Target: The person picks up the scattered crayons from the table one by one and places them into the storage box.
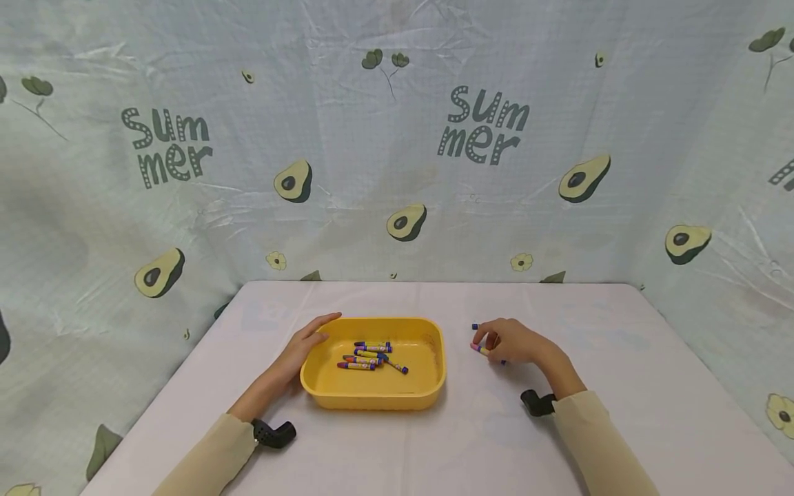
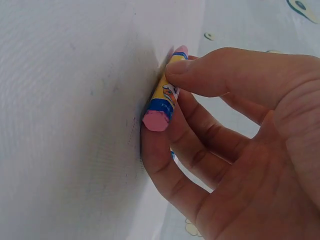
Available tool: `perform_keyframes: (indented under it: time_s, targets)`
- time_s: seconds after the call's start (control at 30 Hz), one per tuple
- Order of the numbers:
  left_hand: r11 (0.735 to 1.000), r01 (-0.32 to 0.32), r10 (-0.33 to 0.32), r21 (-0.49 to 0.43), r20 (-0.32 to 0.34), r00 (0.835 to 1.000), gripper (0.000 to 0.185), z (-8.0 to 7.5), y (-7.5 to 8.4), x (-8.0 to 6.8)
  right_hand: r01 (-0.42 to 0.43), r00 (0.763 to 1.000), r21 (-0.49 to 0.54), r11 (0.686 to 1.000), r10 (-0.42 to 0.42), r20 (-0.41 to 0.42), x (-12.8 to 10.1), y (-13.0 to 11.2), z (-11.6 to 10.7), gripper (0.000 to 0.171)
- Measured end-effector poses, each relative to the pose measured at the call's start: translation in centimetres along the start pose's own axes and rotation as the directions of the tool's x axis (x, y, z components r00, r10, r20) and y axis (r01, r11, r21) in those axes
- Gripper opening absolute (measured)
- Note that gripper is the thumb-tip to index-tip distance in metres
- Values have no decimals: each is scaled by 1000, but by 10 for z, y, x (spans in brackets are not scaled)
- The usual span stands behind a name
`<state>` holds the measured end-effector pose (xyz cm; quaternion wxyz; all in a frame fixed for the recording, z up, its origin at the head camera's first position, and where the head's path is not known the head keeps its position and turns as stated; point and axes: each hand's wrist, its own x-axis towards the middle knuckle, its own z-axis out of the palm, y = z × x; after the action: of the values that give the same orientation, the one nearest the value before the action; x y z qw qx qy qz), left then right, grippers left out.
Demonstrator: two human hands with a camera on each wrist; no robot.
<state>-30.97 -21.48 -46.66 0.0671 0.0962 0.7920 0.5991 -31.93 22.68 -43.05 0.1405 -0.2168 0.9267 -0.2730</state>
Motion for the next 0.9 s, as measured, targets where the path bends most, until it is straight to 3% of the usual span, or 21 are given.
perform_keyframes:
  time_s: [0.9]
  targets:
    - [999,9,-8,35,-26,1000,49,1,2,1,84,996,-4,996,-84,-36,-4,-10,-12,32]
